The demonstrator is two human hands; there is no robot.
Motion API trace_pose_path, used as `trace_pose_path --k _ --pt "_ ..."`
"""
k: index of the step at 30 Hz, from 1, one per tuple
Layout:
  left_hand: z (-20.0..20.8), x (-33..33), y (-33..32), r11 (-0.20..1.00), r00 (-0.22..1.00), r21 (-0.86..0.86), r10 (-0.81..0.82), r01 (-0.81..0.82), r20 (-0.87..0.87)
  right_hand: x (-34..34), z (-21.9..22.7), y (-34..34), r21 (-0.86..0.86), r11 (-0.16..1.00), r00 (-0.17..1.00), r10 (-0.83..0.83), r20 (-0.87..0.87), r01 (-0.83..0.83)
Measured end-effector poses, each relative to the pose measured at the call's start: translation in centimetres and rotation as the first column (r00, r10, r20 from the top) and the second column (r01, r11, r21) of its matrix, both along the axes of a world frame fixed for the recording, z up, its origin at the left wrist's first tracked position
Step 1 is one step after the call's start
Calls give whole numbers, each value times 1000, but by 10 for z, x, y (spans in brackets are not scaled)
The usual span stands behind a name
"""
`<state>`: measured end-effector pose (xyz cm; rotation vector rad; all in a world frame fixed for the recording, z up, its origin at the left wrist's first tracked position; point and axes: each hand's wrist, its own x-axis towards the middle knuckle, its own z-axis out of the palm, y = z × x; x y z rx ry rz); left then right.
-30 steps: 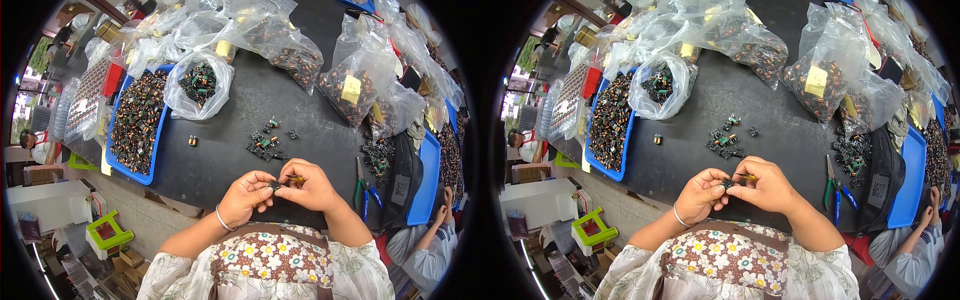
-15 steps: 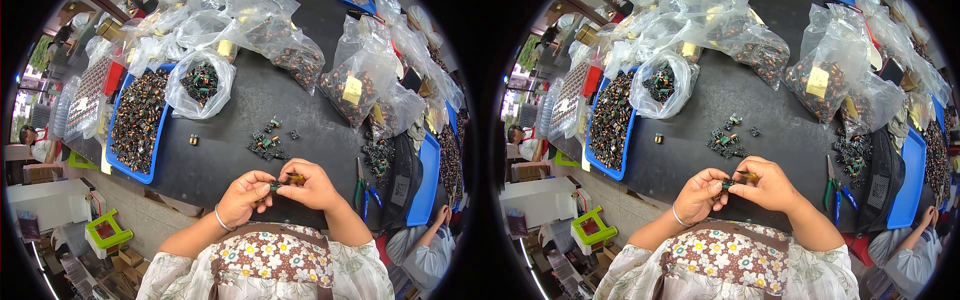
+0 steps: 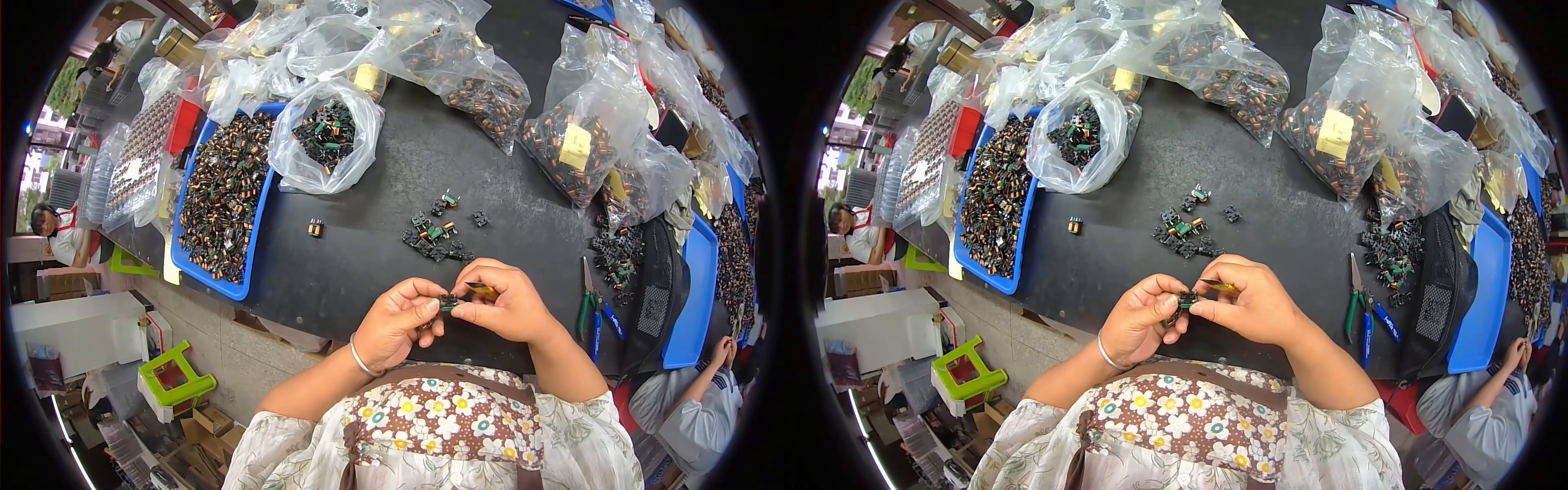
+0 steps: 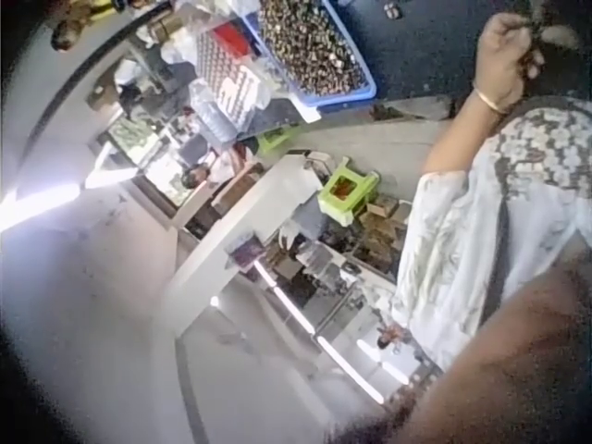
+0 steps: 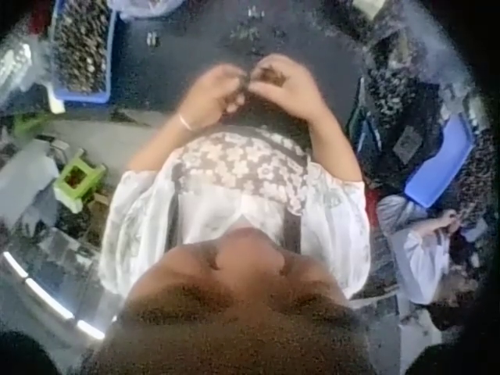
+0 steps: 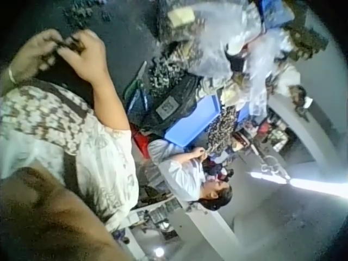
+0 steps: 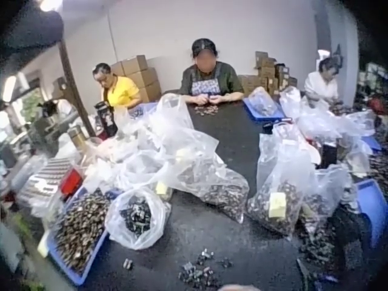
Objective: The person assembles and trims leads on small electronic components at a work table, using wire cutters and a utility knife.
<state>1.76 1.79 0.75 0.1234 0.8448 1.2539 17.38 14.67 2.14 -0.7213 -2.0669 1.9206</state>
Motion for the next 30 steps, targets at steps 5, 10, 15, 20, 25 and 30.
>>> trace_pose_path --k 5,10,15,20,25,30 --pt "0 1 1 1000 999 -17 6 -6 34 1 1 1 25 1000 1000 7 -15 -6" --pt "-1 0 2 998 998 43 33 -35 55 2 1 0 64 998 999 -20 -41 22" --pt "2 -2 3 997 997 0 81 -81 -2 6 9 -4 37 996 997 -77 0 77" --pt "0 -1 3 996 989 30 92 -89 -112 4 23 -10 -203 979 990 3 139 25" --pt "5 2 6 992 971 100 99 -79 -218 4 18 -10 -446 893 974 152 167 -62" --pt "6 3 5 995 949 92 65 -38 -310 4 16 -8 -548 836 970 168 176 -45"
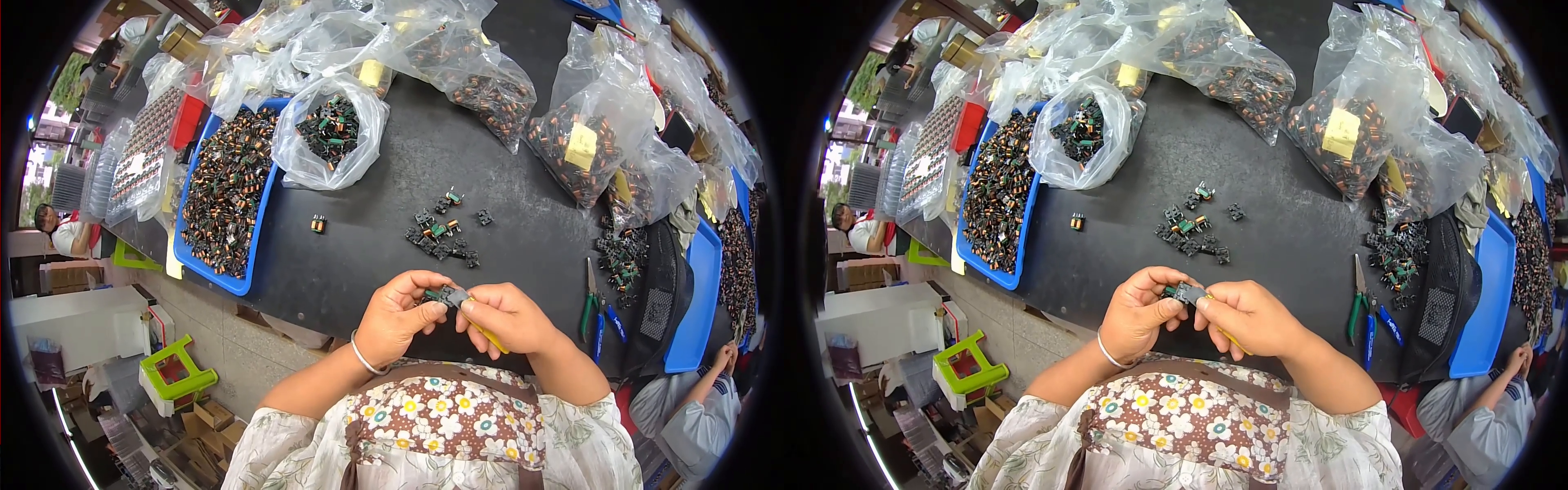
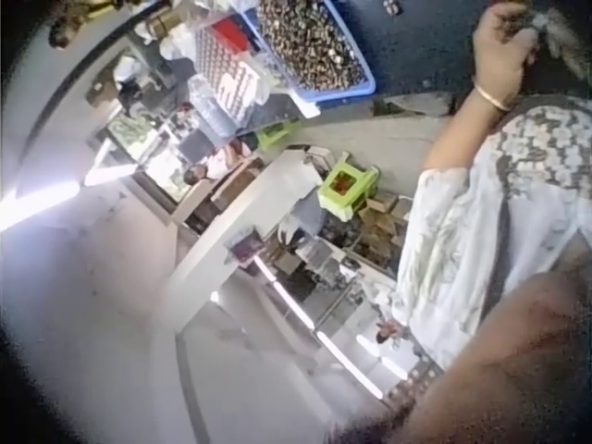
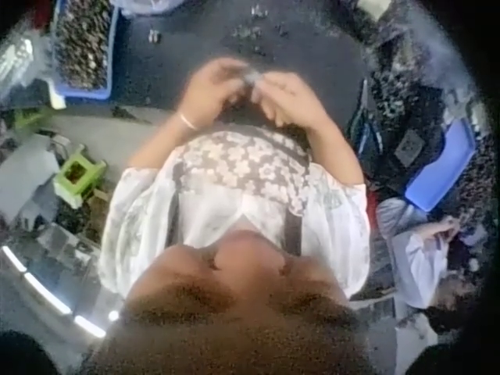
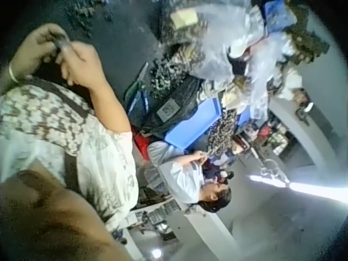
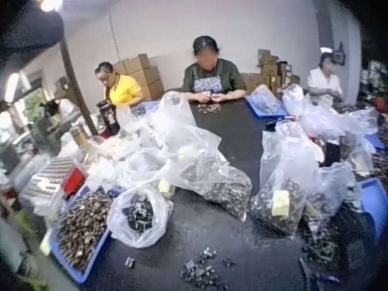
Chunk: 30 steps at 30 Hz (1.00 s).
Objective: The person assembles and trims leads on small electronic components at a work table, using wire cutters and a utility knife.
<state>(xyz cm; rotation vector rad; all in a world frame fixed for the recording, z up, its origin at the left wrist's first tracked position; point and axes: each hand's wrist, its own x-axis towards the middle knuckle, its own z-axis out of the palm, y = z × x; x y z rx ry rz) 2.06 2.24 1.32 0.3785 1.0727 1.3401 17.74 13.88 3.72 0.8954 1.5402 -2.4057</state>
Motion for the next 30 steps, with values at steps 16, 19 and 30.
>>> trace_pose_path --k 16,19,30 --pt "1 1 -6 999 988 47 -7 14 -156 -1 -13 3 -156 987 998 35 -59 -44" --pt "-1 0 -4 999 987 43 9 -2 -161 -3 -16 8 -202 978 996 33 -80 -48" --pt "1 8 -7 998 946 8 56 -56 -319 0 -18 4 -143 986 995 72 -75 -83"
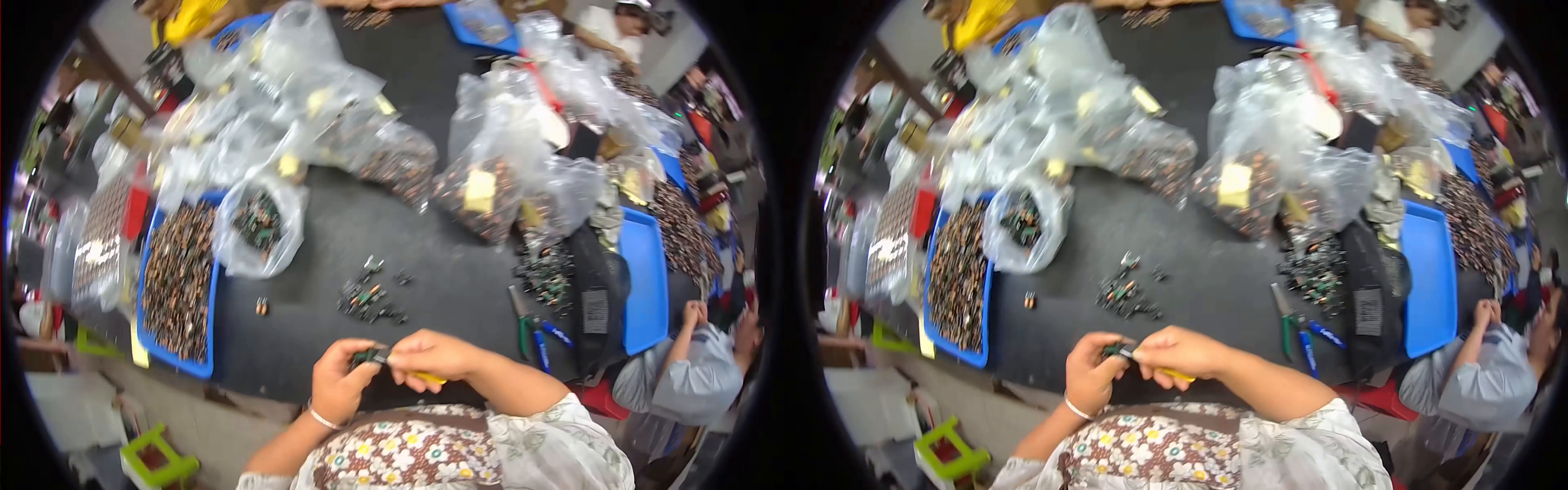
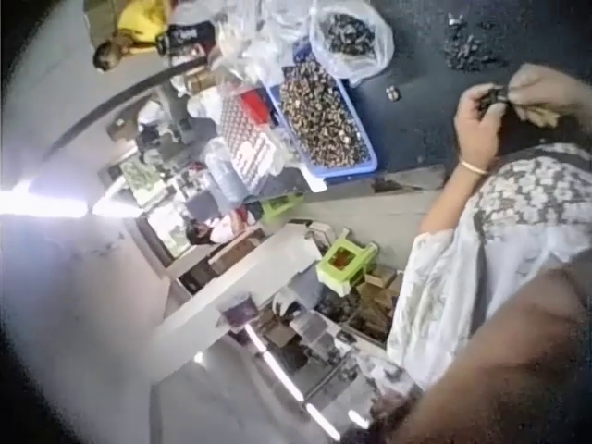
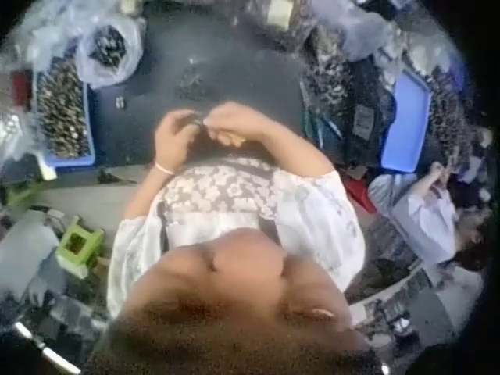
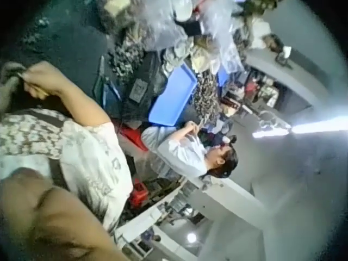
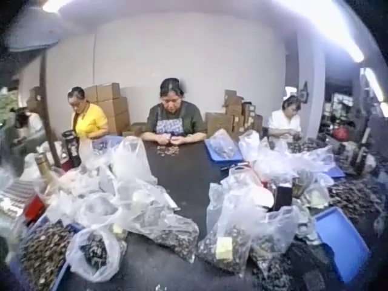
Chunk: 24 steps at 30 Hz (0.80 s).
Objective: The person assembles and trims leads on small electronic components at a work table, using wire cutters and a utility knife.
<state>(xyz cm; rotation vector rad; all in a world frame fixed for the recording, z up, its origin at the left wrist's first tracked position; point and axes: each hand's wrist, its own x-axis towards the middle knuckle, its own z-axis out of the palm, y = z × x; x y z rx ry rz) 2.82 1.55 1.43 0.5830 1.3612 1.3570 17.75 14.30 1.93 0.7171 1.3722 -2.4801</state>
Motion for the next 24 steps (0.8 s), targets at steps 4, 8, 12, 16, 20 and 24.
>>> trace_pose_path --k 4,8,12,16,20,24 --pt "-4 2 -1 994 997 112 -3 -6 81 3 4 -3 13 1000 1000 -19 -16 20" --pt "-1 4 -2 994 997 109 17 -26 80 4 8 -3 92 996 1000 9 7 -9" --pt "13 6 3 1000 1000 20 11 -11 1 4 14 5 127 992 1000 27 9 -28" --pt "20 6 8 998 1000 62 -1 0 17 6 20 6 164 986 999 -15 31 10" --pt "7 -2 2 983 991 180 -67 46 112 3 20 6 145 989 999 -28 31 23" --pt "5 -4 -2 984 988 172 -76 52 133 1 17 2 137 990 999 -22 28 18"
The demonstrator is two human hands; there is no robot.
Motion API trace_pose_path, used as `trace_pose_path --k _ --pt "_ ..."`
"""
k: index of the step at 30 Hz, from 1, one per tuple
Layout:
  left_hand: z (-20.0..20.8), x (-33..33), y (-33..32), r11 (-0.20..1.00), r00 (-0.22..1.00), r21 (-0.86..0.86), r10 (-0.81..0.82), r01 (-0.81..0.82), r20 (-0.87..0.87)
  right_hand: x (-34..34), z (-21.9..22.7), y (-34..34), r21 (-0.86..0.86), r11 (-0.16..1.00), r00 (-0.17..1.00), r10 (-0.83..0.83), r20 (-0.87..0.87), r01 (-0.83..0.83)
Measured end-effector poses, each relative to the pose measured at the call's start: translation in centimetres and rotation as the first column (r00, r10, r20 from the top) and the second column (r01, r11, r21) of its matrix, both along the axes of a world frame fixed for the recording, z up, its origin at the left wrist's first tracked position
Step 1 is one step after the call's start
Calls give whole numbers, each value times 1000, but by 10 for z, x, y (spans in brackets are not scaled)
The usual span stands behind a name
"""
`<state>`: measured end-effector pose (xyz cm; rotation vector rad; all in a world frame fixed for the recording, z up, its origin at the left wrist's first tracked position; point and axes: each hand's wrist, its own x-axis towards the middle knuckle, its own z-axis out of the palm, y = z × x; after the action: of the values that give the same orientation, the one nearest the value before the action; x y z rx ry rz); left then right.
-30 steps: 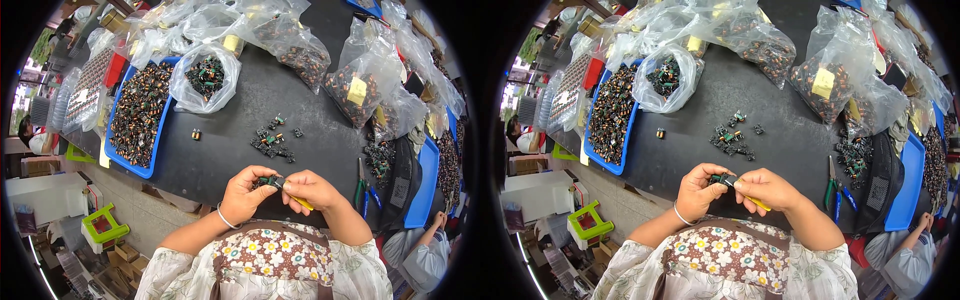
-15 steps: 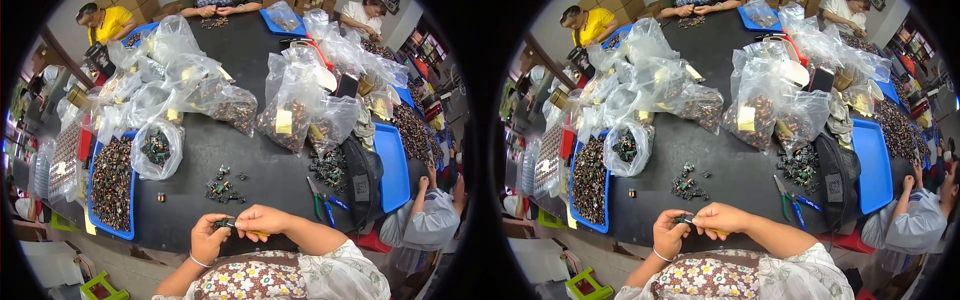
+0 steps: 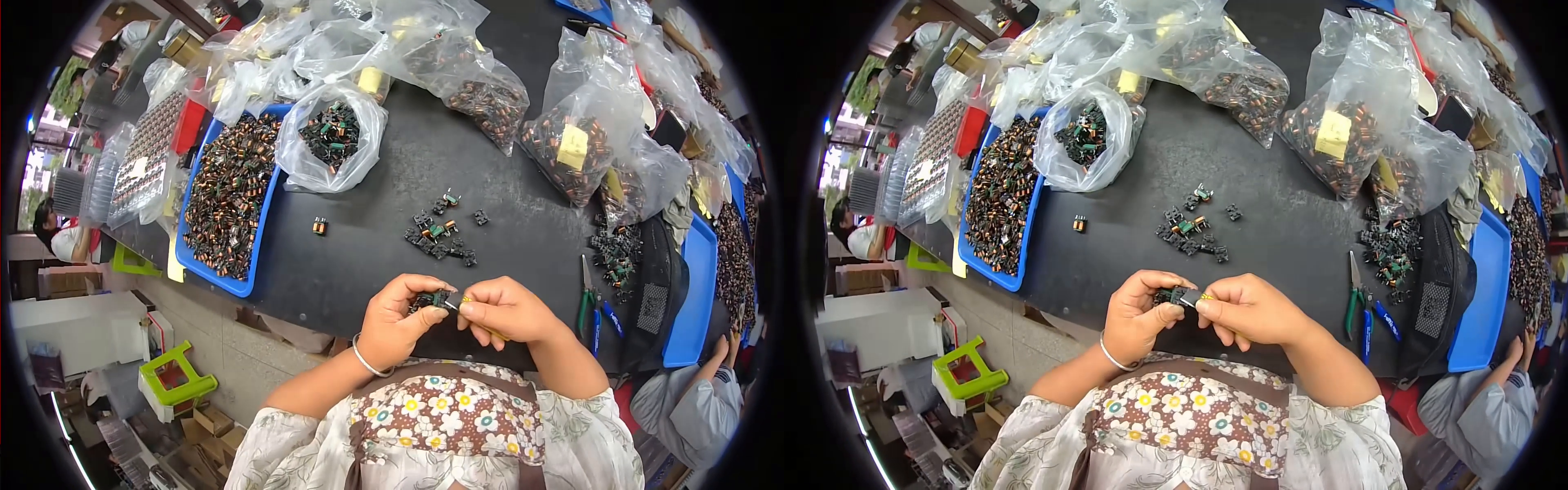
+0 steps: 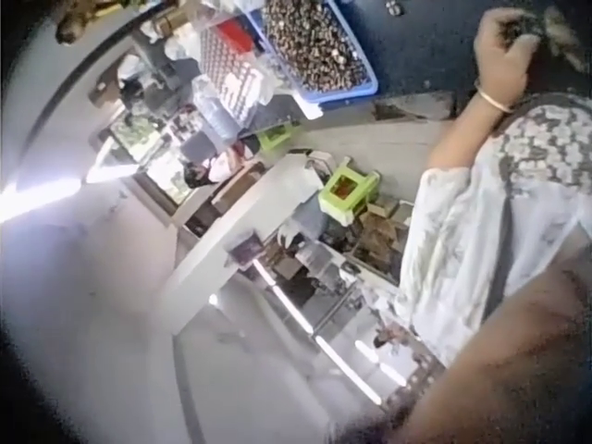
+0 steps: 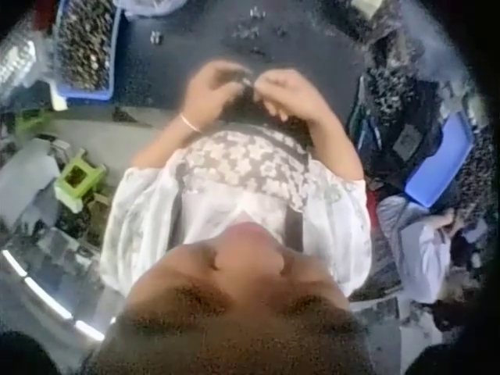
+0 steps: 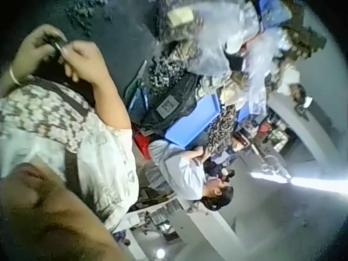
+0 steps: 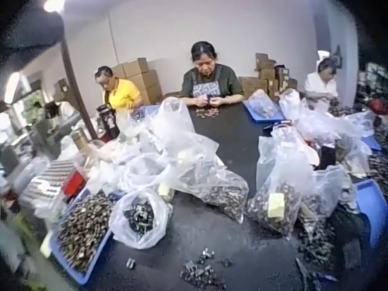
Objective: The person assembles and trims leads on small electronic components at a work table, using wire cutters and a utility knife.
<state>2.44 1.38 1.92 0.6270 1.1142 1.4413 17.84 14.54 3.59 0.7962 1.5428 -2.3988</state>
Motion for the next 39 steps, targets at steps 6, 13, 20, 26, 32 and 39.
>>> trace_pose_path --k 6,13,20,26,32,39 --pt "-1 2 0 999 999 -17 37 -37 -21 0 -3 -2 7 1000 1000 2 -5 -2" --pt "-3 -3 4 990 997 -132 48 -40 60 3 -8 8 -87 985 980 -158 -122 148" --pt "-9 -6 5 996 872 -68 -17 57 489 0 -26 14 935 273 958 -237 -164 228" --pt "-15 -7 9 978 912 -169 -44 122 409 7 -25 14 896 414 981 -172 -95 159" --pt "-8 5 14 944 908 -269 -65 190 413 3 -21 0 867 419 959 -40 -280 271" --pt "-7 -2 14 953 881 -239 -56 188 470 2 -14 6 663 705 964 -122 -235 251"
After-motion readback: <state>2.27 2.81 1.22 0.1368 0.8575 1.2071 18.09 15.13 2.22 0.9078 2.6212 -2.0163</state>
